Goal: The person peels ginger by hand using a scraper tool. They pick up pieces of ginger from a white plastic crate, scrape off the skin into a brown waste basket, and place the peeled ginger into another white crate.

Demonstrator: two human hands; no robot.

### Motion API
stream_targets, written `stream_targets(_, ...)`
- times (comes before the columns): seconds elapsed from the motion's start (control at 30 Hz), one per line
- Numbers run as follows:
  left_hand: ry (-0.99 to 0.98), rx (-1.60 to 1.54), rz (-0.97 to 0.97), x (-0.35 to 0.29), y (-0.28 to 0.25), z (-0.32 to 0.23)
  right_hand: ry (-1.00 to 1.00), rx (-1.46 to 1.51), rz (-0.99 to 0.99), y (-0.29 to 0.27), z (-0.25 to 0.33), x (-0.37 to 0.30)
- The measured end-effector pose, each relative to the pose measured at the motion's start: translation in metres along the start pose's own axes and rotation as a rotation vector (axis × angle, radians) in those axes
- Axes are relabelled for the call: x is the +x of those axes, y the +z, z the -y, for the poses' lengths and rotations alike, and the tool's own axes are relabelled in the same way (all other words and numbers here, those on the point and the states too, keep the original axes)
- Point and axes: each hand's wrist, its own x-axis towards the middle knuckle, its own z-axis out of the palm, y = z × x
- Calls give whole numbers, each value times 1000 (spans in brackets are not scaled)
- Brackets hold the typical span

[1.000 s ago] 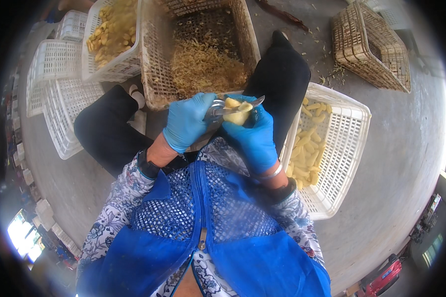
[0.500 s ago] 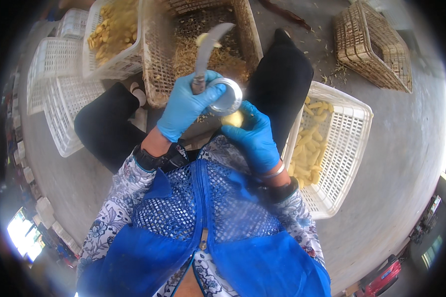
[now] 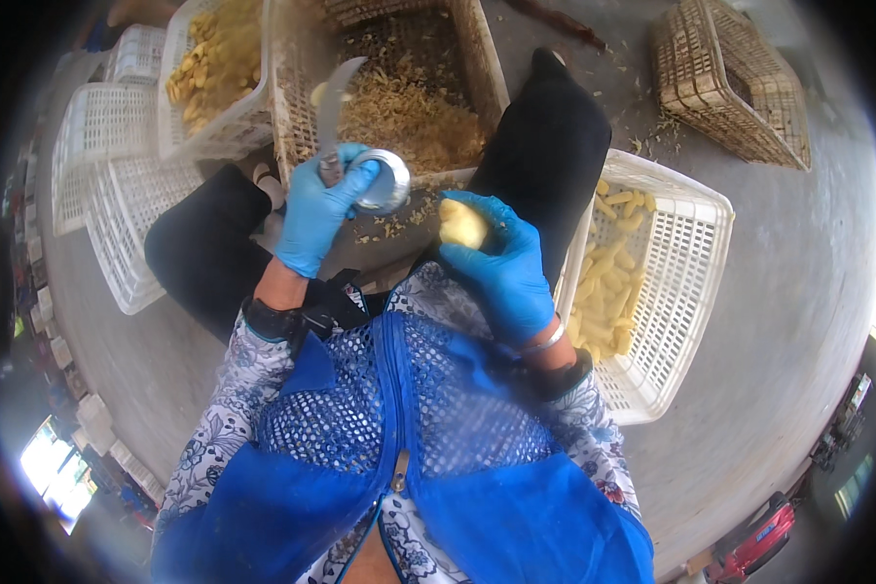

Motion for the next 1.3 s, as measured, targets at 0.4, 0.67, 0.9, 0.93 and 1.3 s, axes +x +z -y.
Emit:
stream_targets(0.4, 37, 182, 50, 16, -6, 11, 57, 288, -62, 4, 29, -5)
stream_targets(0.67, 186, -43, 214, 15, 45, -14, 76, -24, -28, 7, 12, 5)
stream_targets(0.9, 89, 116, 209, 9, 19, 16, 0, -135, 7, 1, -1, 1)
stream_targets(0.93, 139, 374, 69, 11, 8, 21, 44, 40, -34, 3, 10, 0)
stream_targets(1.3, -49, -217, 204, 3, 43, -40, 115, 621, 93, 1, 8, 2)
